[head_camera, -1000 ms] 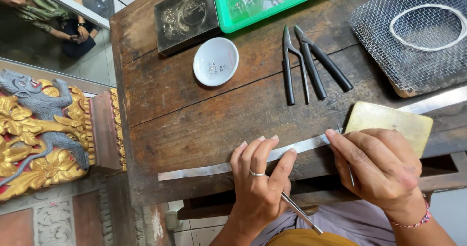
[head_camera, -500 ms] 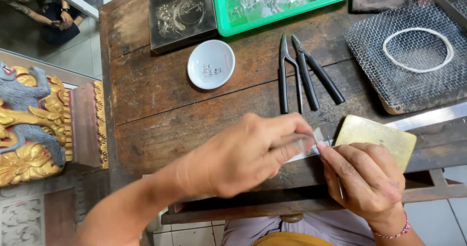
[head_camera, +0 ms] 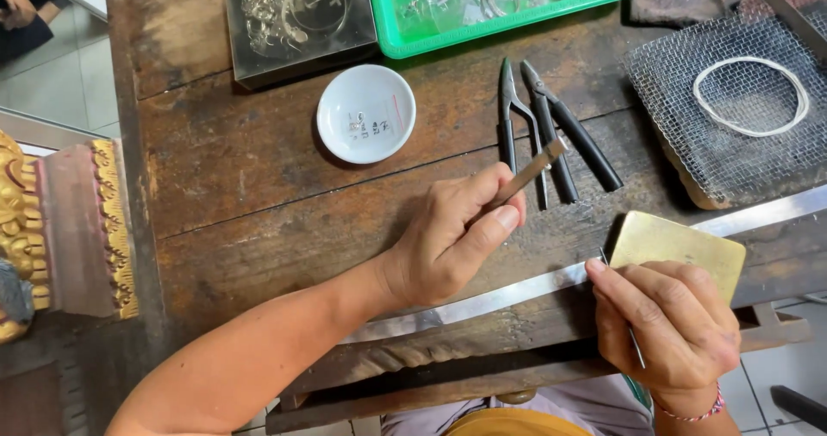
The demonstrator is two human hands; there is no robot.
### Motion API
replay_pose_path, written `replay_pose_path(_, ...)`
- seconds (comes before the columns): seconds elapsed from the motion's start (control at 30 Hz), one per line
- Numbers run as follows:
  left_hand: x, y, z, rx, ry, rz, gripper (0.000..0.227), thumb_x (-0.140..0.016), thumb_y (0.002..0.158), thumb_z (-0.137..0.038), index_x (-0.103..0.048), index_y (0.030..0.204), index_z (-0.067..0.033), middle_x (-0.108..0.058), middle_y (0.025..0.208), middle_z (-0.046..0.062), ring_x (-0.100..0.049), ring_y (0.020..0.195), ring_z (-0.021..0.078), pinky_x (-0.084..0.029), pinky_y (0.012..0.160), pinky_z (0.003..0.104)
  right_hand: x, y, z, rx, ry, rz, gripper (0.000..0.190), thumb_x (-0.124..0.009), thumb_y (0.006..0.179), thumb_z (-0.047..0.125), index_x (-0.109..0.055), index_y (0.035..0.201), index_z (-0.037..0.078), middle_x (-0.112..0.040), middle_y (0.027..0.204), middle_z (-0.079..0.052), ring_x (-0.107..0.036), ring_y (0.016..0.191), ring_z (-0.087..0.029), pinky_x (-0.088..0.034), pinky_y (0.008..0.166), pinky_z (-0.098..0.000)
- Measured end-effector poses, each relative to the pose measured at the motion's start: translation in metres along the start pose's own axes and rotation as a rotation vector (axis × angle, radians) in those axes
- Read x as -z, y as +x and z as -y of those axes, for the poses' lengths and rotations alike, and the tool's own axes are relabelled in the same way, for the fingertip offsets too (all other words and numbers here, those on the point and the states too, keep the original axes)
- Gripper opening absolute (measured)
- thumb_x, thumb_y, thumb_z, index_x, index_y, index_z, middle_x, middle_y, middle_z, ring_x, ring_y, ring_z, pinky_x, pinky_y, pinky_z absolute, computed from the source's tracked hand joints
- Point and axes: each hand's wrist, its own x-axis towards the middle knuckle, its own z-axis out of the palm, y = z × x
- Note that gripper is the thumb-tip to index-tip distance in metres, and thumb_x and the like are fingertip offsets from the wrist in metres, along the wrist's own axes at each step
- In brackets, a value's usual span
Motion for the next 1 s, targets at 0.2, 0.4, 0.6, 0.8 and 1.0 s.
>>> replay_pose_path(0.2, -0.005, 0.000, 0.002, -0.078, 0.060, 0.009, 0.024, -0.046, 0.114, -0.024, -0.049, 0.100, -0.0040, -0.052, 0.073, 0.005, -0.055, 0.064, 0.0151, -0.044, 0.063, 0.033, -0.001, -0.003, 0.000, -0.058, -0.014, -0.044, 0.026, -0.078, 0.085, -0.008, -0.078, 0.108, 0.005, -0.066, 0.089, -0.008, -0.065, 0.080, -0.024, -0.052, 0.069, -0.0321)
replay_pose_path(0.4, -0.007, 0.002, 0.003, -0.027, 0.087, -0.001, 0.025, -0.047, 0.113, -0.024, -0.048, 0.097, -0.0051, -0.049, 0.066, 0.004, -0.052, 0.057, 0.0139, -0.041, 0.056, 0.033, 0.000, 0.003, 0.000, 0.020, 0.011, -0.046, 0.027, -0.080, 0.078, -0.005, -0.077, 0.104, 0.003, -0.067, 0.085, -0.009, -0.064, 0.077, -0.026, -0.051, 0.070, -0.0361)
replay_pose_path(0.6, -0.007, 0.005, -0.001, -0.023, 0.100, 0.003, 0.025, -0.048, 0.112, -0.024, -0.049, 0.096, -0.0048, -0.048, 0.064, 0.004, -0.052, 0.055, 0.0143, -0.040, 0.054, 0.033, 0.001, 0.010, -0.002, 0.055, 0.037, -0.058, 0.027, -0.081, 0.075, 0.000, -0.076, 0.102, 0.002, -0.066, 0.082, -0.009, -0.064, 0.074, -0.025, -0.050, 0.066, -0.0358)
replay_pose_path(0.8, -0.005, 0.009, -0.005, 0.006, 0.184, 0.050, 0.027, -0.054, 0.109, -0.024, -0.050, 0.094, -0.0028, -0.051, 0.064, 0.008, -0.055, 0.054, 0.0198, -0.041, 0.052, 0.037, 0.003, 0.010, -0.001, 0.067, 0.066, -0.047, 0.027, -0.084, 0.076, 0.005, -0.076, 0.101, 0.002, -0.067, 0.084, -0.009, -0.064, 0.074, -0.024, -0.050, 0.064, -0.0354)
replay_pose_path(1.0, 0.001, -0.017, -0.044, 0.081, 0.659, 0.258, 0.035, -0.073, 0.093, -0.034, -0.057, 0.088, -0.0040, -0.064, 0.070, 0.014, -0.067, 0.062, 0.0359, -0.050, 0.052, 0.046, 0.003, 0.010, -0.002, 0.070, 0.084, -0.052, 0.026, -0.083, 0.076, 0.003, -0.077, 0.102, 0.001, -0.067, 0.084, -0.010, -0.065, 0.074, -0.025, -0.050, 0.065, -0.0360)
